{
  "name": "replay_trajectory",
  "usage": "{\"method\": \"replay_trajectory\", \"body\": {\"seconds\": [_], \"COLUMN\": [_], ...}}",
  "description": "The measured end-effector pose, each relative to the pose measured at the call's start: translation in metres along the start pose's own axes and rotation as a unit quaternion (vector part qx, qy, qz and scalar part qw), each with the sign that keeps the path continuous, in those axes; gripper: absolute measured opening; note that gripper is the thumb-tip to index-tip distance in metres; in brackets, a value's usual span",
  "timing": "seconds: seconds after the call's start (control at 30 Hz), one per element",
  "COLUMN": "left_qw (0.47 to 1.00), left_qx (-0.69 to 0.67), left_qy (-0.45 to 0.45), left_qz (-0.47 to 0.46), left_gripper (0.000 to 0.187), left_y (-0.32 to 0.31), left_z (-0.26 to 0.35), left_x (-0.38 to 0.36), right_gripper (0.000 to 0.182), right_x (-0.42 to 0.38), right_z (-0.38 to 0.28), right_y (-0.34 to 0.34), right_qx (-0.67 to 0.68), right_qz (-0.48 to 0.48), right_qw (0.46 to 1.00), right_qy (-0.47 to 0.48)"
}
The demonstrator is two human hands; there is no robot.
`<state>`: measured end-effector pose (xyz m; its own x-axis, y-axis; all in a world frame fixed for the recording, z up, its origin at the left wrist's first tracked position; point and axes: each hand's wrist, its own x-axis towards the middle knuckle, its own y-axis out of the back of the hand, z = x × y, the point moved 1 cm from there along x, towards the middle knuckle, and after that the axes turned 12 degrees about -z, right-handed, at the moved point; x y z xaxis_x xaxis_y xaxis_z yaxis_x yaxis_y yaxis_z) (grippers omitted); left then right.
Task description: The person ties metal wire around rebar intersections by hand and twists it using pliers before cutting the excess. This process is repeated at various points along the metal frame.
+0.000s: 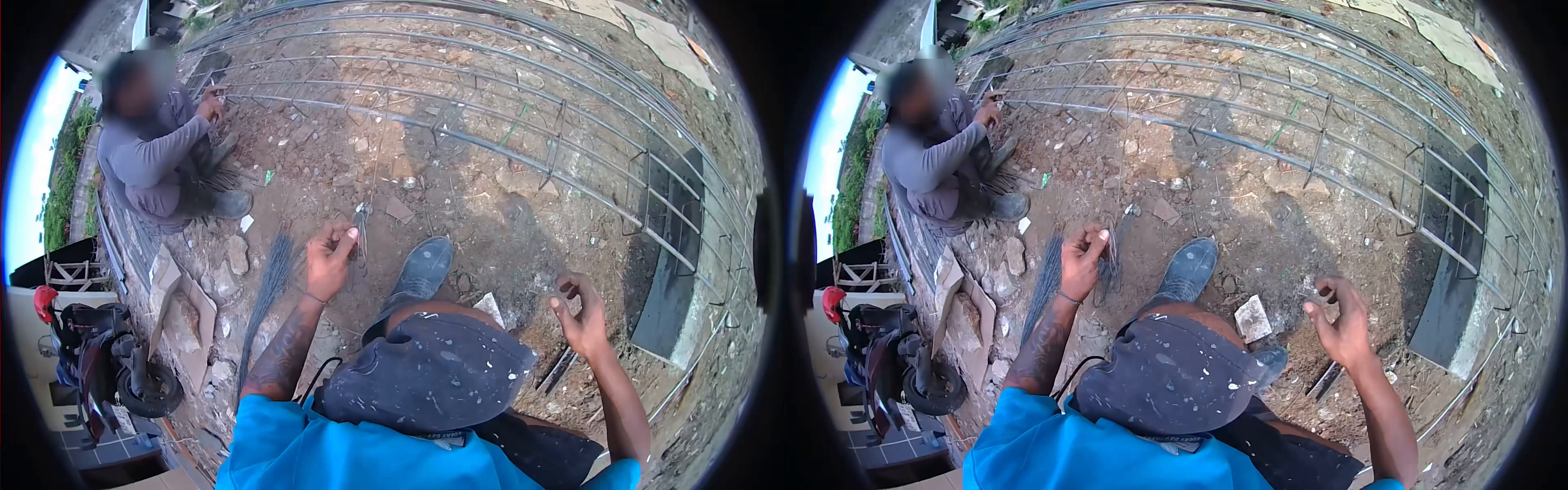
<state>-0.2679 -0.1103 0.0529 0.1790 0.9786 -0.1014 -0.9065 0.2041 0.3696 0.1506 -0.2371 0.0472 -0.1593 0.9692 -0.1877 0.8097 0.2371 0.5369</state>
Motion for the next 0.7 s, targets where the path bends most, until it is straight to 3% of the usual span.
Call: {"method": "replay_trajectory", "body": {"seconds": [0.07, 0.13, 0.23, 0.3, 0.37, 0.43, 0.47, 0.53, 0.57, 0.63, 0.67, 0.7], "left_qw": [0.995, 0.98, 0.962, 0.968, 0.972, 0.981, 0.978, 0.925, 0.919, 0.969, 0.962, 0.958], "left_qx": [0.013, 0.085, 0.063, 0.04, 0.008, -0.147, -0.15, -0.26, -0.262, -0.027, 0.15, 0.143], "left_qy": [-0.073, -0.138, -0.246, -0.221, -0.192, -0.032, -0.037, 0.125, 0.129, 0.085, -0.035, -0.032], "left_qz": [-0.073, -0.117, -0.102, -0.116, -0.138, -0.122, -0.14, -0.246, -0.264, -0.231, -0.226, -0.248], "left_gripper": [0.013, 0.014, 0.018, 0.02, 0.023, 0.034, 0.034, 0.043, 0.043, 0.041, 0.033, 0.033], "left_y": [-0.034, -0.062, -0.079, -0.062, -0.048, -0.037, -0.032, -0.025, -0.025, -0.027, -0.033, -0.036], "left_z": [0.087, 0.159, 0.223, 0.219, 0.191, 0.15, 0.143, 0.117, 0.109, 0.093, 0.087, 0.075], "left_x": [0.028, 0.049, 0.078, 0.1, 0.128, 0.155, 0.17, 0.19, 0.208, 0.242, 0.256, 0.274], "right_gripper": [0.075, 0.071, 0.062, 0.081, 0.087, 0.108, 0.108, 0.112, 0.112, 0.113, 0.113, 0.114], "right_x": [0.064, 0.112, 0.139, 0.152, 0.171, 0.189, 0.206, 0.225, 0.235, 0.246, 0.252, 0.255], "right_z": [-0.071, -0.138, -0.173, -0.148, -0.122, -0.111, -0.105, -0.094, -0.09, -0.093, -0.092, -0.09], "right_y": [0.011, 0.023, 0.047, 0.019, -0.037, -0.061, -0.061, -0.07, -0.07, -0.067, -0.067, -0.067], "right_qx": [0.067, 0.267, 0.249, 0.285, 0.037, -0.026, -0.03, -0.105, -0.107, -0.149, -0.149, -0.183], "right_qz": [-0.012, 0.032, 0.121, 0.302, 0.192, 0.158, 0.172, 0.172, 0.18, 0.161, 0.165, 0.17], "right_qw": [0.99, 0.942, 0.929, 0.888, 0.981, 0.986, 0.982, 0.97, 0.966, 0.953, 0.948, 0.937], "right_qy": [0.126, 0.203, 0.244, 0.199, 0.013, -0.054, -0.066, -0.137, -0.153, -0.207, -0.228, -0.243]}}
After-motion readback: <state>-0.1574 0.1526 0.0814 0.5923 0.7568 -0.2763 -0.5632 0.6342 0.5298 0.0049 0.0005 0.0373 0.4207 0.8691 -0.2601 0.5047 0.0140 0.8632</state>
